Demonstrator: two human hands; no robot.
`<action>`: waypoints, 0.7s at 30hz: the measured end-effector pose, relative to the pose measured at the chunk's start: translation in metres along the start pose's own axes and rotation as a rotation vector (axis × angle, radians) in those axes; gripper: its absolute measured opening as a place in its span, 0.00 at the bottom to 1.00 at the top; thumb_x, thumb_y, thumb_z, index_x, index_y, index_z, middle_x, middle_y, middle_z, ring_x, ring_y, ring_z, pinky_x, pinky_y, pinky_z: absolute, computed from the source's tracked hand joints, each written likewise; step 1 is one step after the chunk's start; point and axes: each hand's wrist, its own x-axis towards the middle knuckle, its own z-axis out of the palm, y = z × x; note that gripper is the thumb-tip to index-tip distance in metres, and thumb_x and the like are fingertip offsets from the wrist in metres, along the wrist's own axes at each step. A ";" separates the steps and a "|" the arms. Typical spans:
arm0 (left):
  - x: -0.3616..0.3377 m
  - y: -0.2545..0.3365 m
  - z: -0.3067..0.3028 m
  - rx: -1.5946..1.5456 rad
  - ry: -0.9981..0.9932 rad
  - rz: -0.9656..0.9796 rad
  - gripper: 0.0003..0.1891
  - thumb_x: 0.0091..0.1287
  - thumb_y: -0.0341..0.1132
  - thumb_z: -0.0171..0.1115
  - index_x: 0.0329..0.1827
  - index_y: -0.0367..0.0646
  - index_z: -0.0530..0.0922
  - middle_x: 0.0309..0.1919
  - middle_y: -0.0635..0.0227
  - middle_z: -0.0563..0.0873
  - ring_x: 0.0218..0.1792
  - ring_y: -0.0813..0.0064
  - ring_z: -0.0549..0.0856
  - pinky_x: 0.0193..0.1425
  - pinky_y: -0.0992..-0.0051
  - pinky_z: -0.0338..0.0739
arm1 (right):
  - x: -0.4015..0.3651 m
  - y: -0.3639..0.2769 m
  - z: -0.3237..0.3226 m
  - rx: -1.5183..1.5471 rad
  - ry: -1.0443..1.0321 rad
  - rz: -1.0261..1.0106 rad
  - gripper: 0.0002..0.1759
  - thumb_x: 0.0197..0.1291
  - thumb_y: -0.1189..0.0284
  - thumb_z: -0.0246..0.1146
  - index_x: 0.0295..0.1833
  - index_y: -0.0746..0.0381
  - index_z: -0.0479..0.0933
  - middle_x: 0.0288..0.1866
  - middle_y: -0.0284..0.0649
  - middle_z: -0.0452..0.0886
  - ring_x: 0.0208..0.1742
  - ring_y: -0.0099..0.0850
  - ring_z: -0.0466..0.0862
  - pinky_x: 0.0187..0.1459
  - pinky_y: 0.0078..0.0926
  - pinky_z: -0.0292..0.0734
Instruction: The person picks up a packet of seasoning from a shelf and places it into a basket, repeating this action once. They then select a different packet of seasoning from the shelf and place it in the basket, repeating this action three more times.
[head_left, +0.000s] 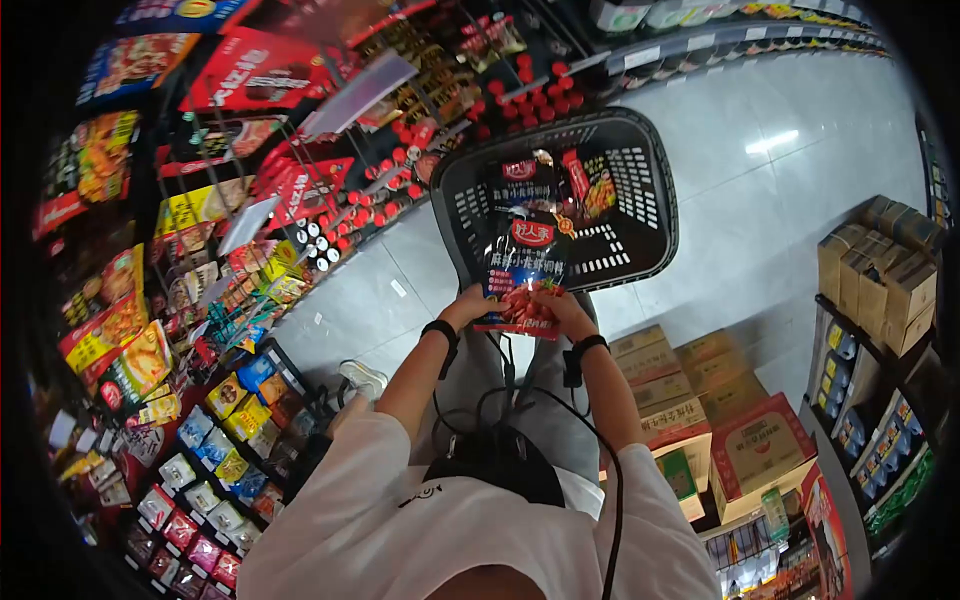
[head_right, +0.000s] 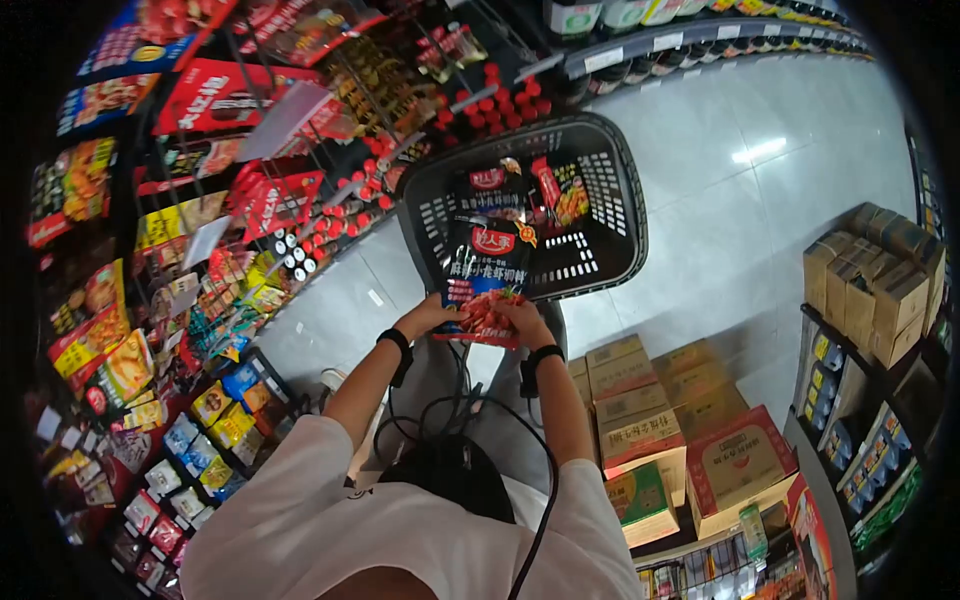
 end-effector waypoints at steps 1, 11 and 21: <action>0.001 0.005 0.002 -0.016 0.030 0.013 0.26 0.51 0.36 0.72 0.53 0.38 0.73 0.45 0.67 0.81 0.45 0.76 0.79 0.51 0.76 0.72 | 0.009 0.001 -0.004 0.018 -0.012 -0.017 0.08 0.54 0.70 0.65 0.39 0.61 0.78 0.28 0.33 0.80 0.25 0.23 0.79 0.26 0.19 0.73; 0.068 -0.013 -0.038 0.182 0.265 -0.034 0.37 0.50 0.35 0.71 0.62 0.36 0.63 0.50 0.61 0.78 0.50 0.71 0.77 0.54 0.75 0.71 | 0.105 -0.017 -0.013 -0.696 0.348 -0.552 0.42 0.43 0.66 0.74 0.61 0.69 0.60 0.50 0.45 0.77 0.48 0.32 0.79 0.47 0.28 0.75; 0.058 -0.008 -0.051 0.074 0.173 -0.239 0.51 0.49 0.39 0.71 0.70 0.36 0.45 0.56 0.55 0.72 0.53 0.67 0.73 0.49 0.75 0.70 | 0.114 -0.027 0.011 -1.107 0.271 -0.331 0.52 0.38 0.61 0.74 0.68 0.59 0.54 0.51 0.54 0.76 0.53 0.49 0.76 0.52 0.35 0.71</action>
